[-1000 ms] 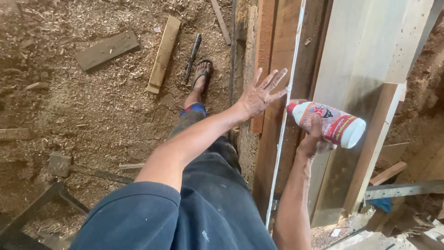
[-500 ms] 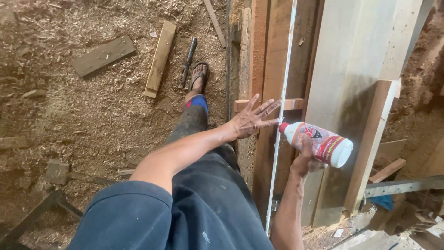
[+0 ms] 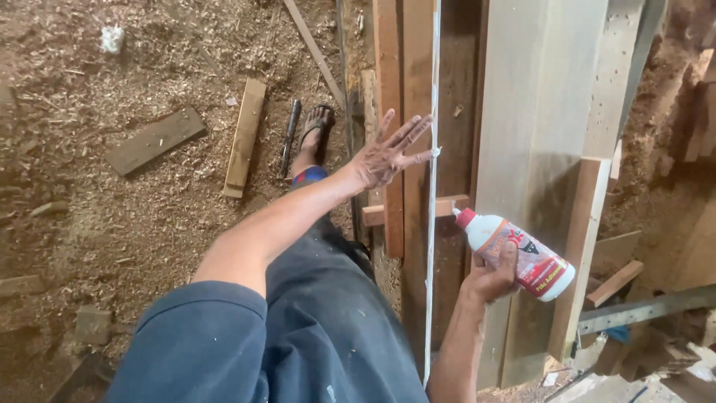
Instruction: Applying wood glue to the edge of a long wooden plank for assembly in a workshop.
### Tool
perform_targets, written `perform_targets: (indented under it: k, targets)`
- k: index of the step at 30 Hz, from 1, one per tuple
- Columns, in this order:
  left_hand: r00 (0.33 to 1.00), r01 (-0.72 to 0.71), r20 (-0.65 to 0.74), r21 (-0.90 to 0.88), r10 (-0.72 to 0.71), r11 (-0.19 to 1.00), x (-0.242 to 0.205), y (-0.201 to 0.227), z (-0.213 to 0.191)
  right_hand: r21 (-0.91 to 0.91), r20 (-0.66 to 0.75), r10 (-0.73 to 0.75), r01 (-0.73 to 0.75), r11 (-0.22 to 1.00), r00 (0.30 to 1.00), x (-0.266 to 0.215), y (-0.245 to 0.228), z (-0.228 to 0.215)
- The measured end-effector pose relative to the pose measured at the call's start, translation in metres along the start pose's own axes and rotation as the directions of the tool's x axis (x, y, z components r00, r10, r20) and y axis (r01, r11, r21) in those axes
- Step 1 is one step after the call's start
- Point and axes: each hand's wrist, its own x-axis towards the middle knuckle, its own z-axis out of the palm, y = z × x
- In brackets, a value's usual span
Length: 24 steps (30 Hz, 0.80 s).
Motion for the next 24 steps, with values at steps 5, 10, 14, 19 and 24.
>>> perform_targets:
  k: [5, 10, 14, 19, 24]
  targets:
    - [0.988, 0.021, -0.154, 0.076, -0.009, 0.997, 0.060, -0.081, -0.001, -0.030, 0.102, -0.001, 0.004, 1.000, 0.995, 0.015, -0.009, 0.072]
    - [0.906, 0.128, 0.389, 0.123, -0.166, 0.984, 0.126, -0.151, -0.106, -0.058, 0.083, 0.048, -0.043, 0.997, 0.995, 0.025, -0.021, 0.152]
    - [0.983, 0.128, -0.153, 0.162, -0.104, 0.978, 0.143, -0.191, -0.061, -0.068, 0.041, 0.071, -0.068, 0.995, 0.997, 0.031, -0.028, 0.205]
    - [0.998, -0.050, 0.042, 0.087, 0.047, 0.995, 0.077, -0.113, -0.056, -0.088, 0.298, 0.022, 0.004, 0.996, 0.954, 0.035, -0.044, 0.251]
    - [0.934, -0.099, 0.308, -0.263, 0.181, 0.960, 0.016, -0.054, -0.081, -0.229, 0.396, 0.106, -0.014, 0.973, 0.912, 0.013, -0.066, 0.306]
